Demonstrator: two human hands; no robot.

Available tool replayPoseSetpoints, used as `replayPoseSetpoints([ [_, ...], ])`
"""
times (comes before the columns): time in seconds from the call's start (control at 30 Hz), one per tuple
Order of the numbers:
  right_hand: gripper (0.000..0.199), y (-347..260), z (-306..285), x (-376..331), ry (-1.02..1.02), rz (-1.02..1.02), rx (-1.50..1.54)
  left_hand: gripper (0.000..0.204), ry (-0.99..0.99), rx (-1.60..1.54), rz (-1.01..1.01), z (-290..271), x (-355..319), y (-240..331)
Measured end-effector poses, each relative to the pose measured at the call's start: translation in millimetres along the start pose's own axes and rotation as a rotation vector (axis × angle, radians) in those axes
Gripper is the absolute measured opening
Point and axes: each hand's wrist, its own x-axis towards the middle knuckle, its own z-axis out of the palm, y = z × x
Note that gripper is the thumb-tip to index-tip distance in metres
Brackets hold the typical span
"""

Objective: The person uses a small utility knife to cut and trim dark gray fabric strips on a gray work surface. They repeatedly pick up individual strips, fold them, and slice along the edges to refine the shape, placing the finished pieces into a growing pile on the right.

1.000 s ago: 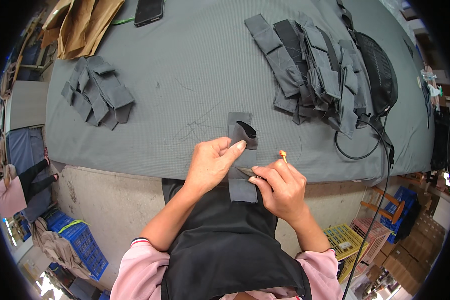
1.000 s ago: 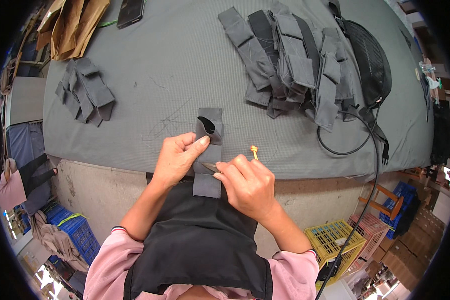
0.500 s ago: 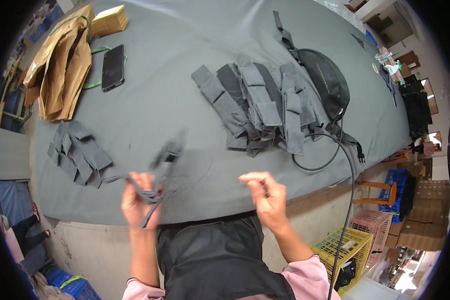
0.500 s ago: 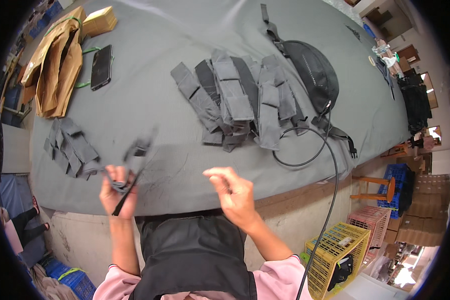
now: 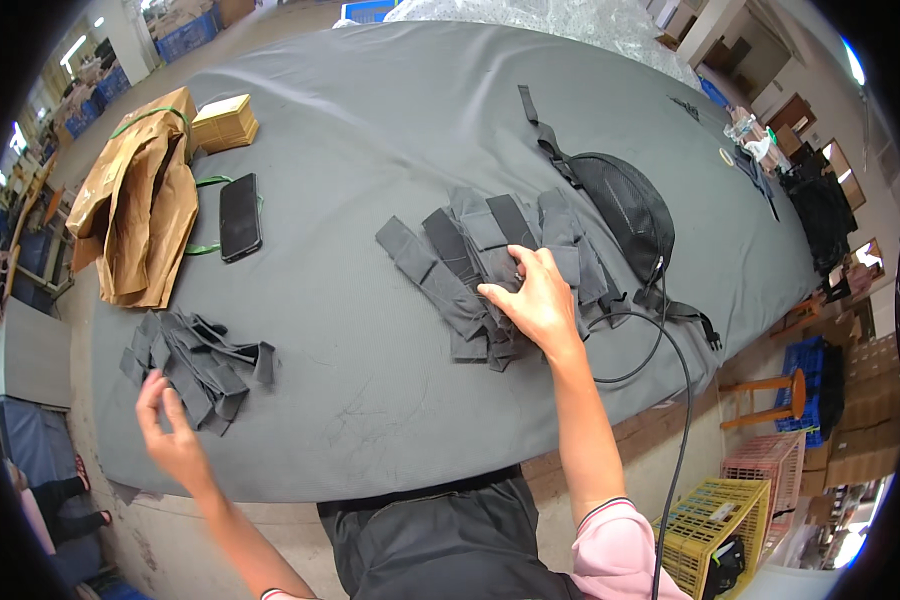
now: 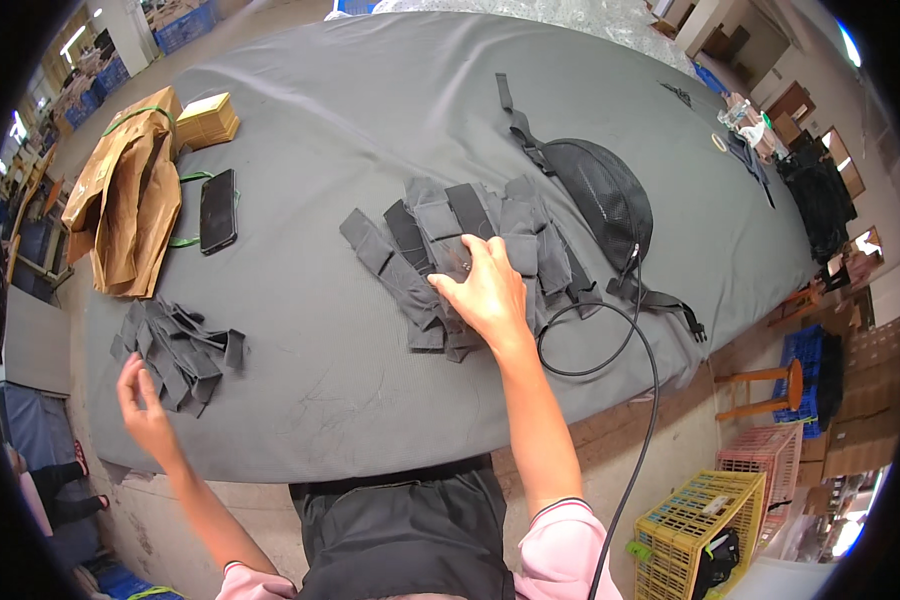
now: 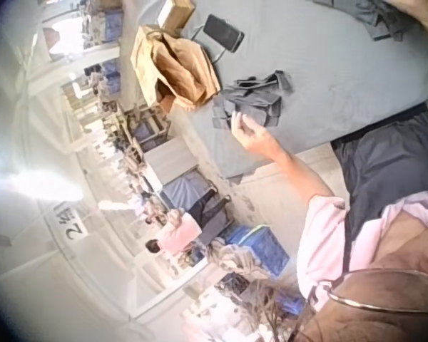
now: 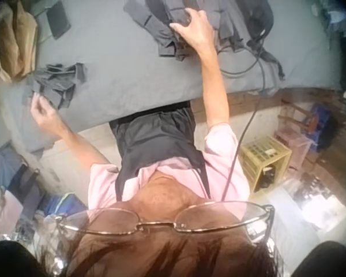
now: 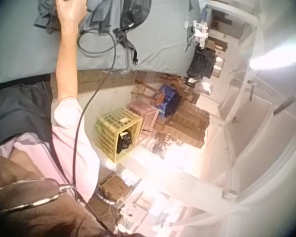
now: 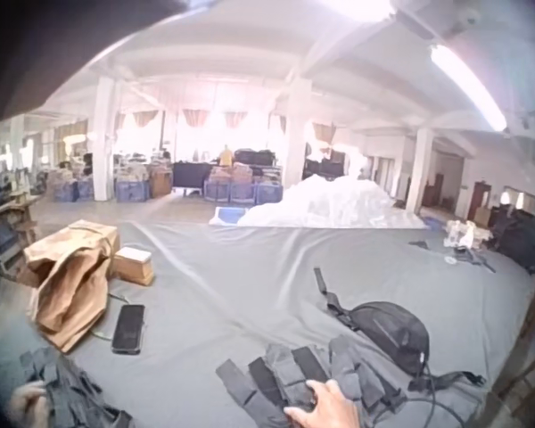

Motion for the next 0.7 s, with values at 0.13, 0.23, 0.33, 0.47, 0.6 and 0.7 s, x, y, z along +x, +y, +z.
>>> replayPoseSetpoints([
  [0.13, 0.065, -32, -8, -30, 0.111, -0.084, 0.198, 0.015, -0.368, -0.598, -0.196, 48, -49, 81],
  [0.23, 0.071, -53, 7, -74, 0.045, -0.156, 0.338, 0.039, -0.599, -1.003, -0.499, 97, -93, 119],
  [0.33, 0.057, -60, 36, -114, -0.128, -0.066, 0.631, 0.053, -0.644, -1.217, -0.846, 123, -120, 111],
  [0.47, 0.033, -60, 42, -151, -0.543, 0.181, 1.183, 0.06, -0.521, -1.026, -0.922, 118, -127, 99],
  [0.6, 0.013, -63, 58, -157, -0.404, 0.115, 1.196, 0.078, -0.683, -0.994, -0.709, 109, -137, 83],
  [0.7, 0.008, -73, 47, -140, -0.379, 0.299, 1.4, 0.085, -0.728, -0.969, -0.685, 101, -134, 88],
])
